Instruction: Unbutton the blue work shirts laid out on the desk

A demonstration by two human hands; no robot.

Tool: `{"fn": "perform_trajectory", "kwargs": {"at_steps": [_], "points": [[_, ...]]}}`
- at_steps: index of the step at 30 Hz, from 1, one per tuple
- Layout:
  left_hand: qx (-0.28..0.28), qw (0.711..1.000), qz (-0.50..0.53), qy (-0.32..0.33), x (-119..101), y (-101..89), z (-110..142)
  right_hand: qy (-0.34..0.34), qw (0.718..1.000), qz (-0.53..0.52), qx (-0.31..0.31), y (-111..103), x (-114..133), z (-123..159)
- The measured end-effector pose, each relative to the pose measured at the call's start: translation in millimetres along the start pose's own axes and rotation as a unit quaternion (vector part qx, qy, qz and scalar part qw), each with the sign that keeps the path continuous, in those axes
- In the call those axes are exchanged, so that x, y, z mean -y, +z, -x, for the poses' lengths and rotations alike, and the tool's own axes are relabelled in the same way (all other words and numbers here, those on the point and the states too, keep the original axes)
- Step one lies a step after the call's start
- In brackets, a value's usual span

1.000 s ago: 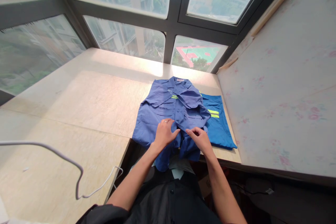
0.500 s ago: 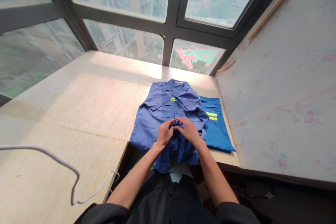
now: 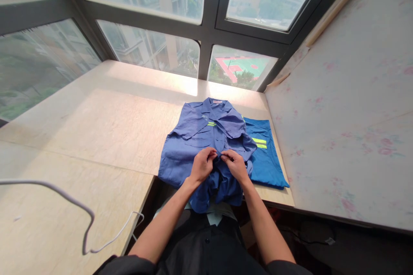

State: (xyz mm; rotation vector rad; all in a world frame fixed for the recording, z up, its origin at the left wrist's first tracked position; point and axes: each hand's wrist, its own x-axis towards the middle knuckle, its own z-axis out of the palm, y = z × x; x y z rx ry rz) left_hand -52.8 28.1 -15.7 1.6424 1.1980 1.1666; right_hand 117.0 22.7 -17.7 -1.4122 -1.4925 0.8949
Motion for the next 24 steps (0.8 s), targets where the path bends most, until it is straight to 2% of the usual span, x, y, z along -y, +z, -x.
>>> {"fn": "perform_trajectory", "kwargs": {"at_steps": [4,10,14,17,20,24], "points": [[0.017,0.999,-0.016,-0.023,-11,-3.4,-3,0.060,0.996,-0.072,0.011,6,-9,2],[0.051,0.997,-0.038,-0.038,-16,-8.4,-4,0.061,0.994,-0.084,0.031,9,-9,2],[0.031,0.998,-0.001,-0.056,-19,-7.4,-5,-0.003,0.999,-0.034,0.011,10,-3,0],[-0.007,0.993,0.051,-0.106,-20,-5.6,-8,-0.090,0.996,0.011,0.010,11,2,-4],[-0.037,0.986,0.074,-0.147,-16,-3.6,-13,-0.183,0.979,0.083,0.029,9,2,-8],[-0.037,0.982,0.079,-0.166,-14,-1.5,-20,-0.218,0.966,0.136,0.028,6,-3,-14]]}}
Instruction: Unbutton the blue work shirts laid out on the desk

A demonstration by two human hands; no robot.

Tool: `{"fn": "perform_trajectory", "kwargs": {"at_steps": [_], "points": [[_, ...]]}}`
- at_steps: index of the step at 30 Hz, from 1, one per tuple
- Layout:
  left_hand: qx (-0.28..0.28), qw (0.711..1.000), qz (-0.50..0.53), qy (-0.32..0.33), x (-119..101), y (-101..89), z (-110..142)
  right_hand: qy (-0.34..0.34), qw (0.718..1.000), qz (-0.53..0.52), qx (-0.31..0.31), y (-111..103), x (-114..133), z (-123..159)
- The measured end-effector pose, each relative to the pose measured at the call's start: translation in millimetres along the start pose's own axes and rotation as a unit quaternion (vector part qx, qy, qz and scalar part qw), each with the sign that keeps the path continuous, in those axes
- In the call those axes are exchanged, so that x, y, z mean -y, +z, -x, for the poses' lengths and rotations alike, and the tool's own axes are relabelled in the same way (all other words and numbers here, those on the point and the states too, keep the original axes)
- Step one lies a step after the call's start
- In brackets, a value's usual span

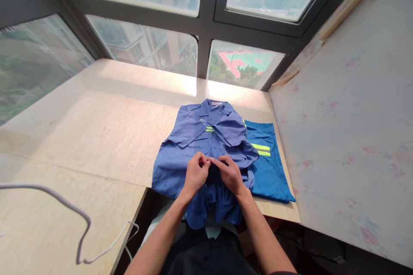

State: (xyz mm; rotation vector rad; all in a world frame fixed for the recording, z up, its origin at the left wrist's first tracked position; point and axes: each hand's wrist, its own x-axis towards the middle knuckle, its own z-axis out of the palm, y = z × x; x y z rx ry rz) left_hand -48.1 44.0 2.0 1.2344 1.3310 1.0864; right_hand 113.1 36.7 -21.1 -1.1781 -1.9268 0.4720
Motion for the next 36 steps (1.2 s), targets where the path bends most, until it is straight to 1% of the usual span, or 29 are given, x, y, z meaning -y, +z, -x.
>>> {"fn": "perform_trajectory", "kwargs": {"at_steps": [5,8,11,14,17,22,26,29,31,33,36], "points": [[-0.014,1.000,0.010,0.005,-12,5.0,-3,0.002,0.999,-0.037,-0.024,-5,-5,-2],[-0.016,1.000,0.014,0.009,-19,7.7,-3,-0.002,0.998,-0.043,-0.049,-7,-2,-2],[-0.016,1.000,0.015,0.001,-23,8.9,-1,0.005,0.997,-0.043,-0.058,-7,4,-1],[-0.017,1.000,0.004,-0.004,-26,8.8,1,0.031,0.997,-0.040,-0.065,-7,10,0],[-0.012,0.999,-0.025,0.021,-27,7.6,3,0.051,0.995,-0.040,-0.073,-7,11,0],[0.000,0.998,-0.047,0.037,-25,5.0,4,0.019,0.996,-0.068,-0.058,-8,7,-4],[0.000,0.998,-0.049,0.047,-26,4.0,4,0.038,0.995,-0.058,-0.071,-5,8,-4],[-0.011,0.998,-0.037,0.049,-28,3.4,5,0.048,0.995,-0.045,-0.080,-3,12,-2],[-0.026,0.998,-0.033,0.045,-29,2.9,6,0.044,0.996,-0.038,-0.072,-5,14,-2],[-0.036,0.998,-0.036,0.043,-29,2.6,8,0.031,0.998,-0.035,-0.041,-9,15,-1],[-0.027,0.998,-0.045,0.047,-29,2.7,10,0.022,1.000,-0.016,-0.004,-15,15,-1]]}}
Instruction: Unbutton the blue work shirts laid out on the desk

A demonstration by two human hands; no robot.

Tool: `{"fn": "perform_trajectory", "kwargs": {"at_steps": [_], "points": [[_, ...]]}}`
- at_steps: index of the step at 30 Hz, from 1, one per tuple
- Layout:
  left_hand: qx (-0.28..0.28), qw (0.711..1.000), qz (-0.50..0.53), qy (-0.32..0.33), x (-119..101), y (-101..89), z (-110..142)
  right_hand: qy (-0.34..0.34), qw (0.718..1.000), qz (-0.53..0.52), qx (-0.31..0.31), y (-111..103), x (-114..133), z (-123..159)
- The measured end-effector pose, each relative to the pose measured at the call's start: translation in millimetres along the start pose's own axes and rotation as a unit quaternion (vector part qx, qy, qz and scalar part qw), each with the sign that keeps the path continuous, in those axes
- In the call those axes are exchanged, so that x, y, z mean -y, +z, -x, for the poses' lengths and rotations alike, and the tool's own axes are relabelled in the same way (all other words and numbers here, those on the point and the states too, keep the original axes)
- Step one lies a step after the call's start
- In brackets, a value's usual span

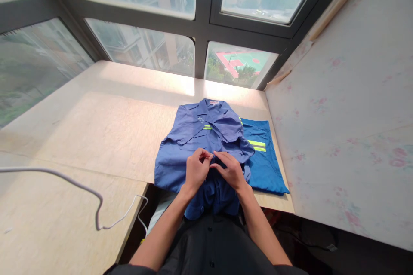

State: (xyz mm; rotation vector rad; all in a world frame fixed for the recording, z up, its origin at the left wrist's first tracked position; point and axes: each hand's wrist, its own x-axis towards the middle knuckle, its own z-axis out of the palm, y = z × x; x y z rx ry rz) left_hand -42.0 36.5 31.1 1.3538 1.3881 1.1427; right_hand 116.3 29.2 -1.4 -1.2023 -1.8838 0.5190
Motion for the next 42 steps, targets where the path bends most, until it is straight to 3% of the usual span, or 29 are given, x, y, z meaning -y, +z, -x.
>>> {"fn": "perform_trajectory", "kwargs": {"at_steps": [19,31,35,42], "points": [[0.049,0.998,-0.019,0.035,10,6.2,4,0.034,0.999,0.014,0.011,-13,2,3],[0.070,0.996,0.055,0.003,19,11.2,-2,0.174,0.979,-0.107,-0.012,-6,2,1],[0.079,0.997,-0.001,0.013,15,9.0,-3,0.204,0.972,-0.115,-0.007,-6,4,-2],[0.084,0.982,-0.138,0.096,10,3.8,3,0.204,0.970,-0.131,-0.009,-7,4,-3]]}}
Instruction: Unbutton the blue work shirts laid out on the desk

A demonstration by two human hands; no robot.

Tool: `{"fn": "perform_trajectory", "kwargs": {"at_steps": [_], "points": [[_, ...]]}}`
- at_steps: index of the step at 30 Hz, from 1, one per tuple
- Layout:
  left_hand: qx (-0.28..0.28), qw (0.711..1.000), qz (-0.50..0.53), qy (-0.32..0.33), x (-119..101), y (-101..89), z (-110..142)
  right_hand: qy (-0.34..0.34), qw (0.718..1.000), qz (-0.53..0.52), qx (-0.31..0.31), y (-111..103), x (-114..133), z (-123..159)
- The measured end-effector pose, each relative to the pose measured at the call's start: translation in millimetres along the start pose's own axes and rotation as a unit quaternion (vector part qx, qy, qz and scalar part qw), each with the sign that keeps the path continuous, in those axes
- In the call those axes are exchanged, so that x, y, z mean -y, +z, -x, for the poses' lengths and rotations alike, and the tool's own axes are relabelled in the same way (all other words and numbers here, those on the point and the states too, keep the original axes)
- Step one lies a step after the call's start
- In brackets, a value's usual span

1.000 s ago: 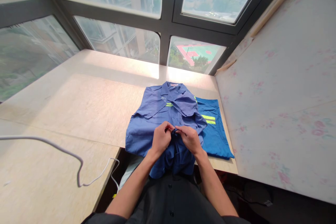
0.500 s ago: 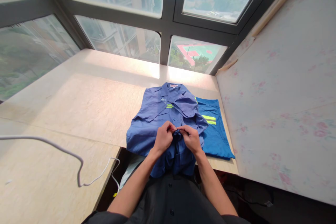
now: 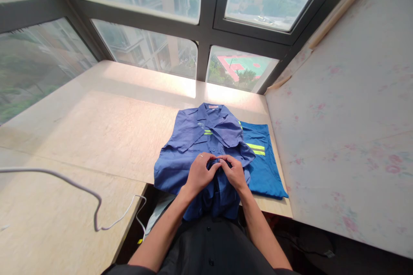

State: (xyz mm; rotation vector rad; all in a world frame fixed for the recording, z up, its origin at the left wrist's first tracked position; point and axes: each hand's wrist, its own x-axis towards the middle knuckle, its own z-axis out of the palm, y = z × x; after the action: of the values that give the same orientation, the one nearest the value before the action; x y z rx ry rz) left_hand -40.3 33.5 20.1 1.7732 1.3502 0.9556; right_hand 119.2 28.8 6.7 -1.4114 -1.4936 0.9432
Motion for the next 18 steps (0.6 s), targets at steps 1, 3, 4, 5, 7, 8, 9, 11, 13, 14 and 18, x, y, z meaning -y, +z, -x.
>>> {"fn": "perform_trajectory", "kwargs": {"at_steps": [1,3,4,5,7,8,9,11,13,14,18], "points": [[0.005,1.000,-0.022,0.003,0.0,-0.5,0.5,0.003,1.000,-0.004,0.001,0.1,-0.4,-0.1],[0.014,0.998,-0.062,0.002,-0.1,-1.0,0.9,0.011,1.000,-0.012,0.002,0.5,-1.3,-0.3],[0.019,0.997,-0.079,-0.001,-0.3,-0.9,1.1,0.015,1.000,-0.016,0.002,0.8,-1.6,-0.5],[0.023,0.995,-0.092,-0.008,-0.6,-0.6,1.2,0.019,1.000,-0.019,0.002,1.2,-1.8,-0.7],[0.025,0.994,-0.103,-0.026,-1.2,0.5,1.7,0.024,0.999,-0.025,0.000,2.0,-1.6,-1.2],[0.023,0.994,-0.102,-0.036,-1.5,1.2,2.0,0.024,0.999,-0.026,0.001,2.4,-1.4,-1.3],[0.019,0.994,-0.096,-0.046,-1.7,1.8,2.2,0.023,0.999,-0.028,0.001,2.8,-1.0,-1.4],[0.008,0.996,-0.069,-0.063,-1.7,2.7,2.4,0.016,0.999,-0.031,0.002,3.6,-0.3,-1.4],[-0.003,0.997,-0.020,-0.073,-1.1,3.1,2.1,0.009,0.999,-0.037,0.006,4.1,-0.1,-1.1],[-0.008,0.997,0.010,-0.075,-0.5,3.2,1.9,0.008,0.999,-0.042,0.006,4.3,-0.3,-0.8],[-0.026,0.993,0.095,-0.064,2.2,4.2,1.5,0.026,0.998,-0.065,0.000,4.2,-2.6,0.0]]}}
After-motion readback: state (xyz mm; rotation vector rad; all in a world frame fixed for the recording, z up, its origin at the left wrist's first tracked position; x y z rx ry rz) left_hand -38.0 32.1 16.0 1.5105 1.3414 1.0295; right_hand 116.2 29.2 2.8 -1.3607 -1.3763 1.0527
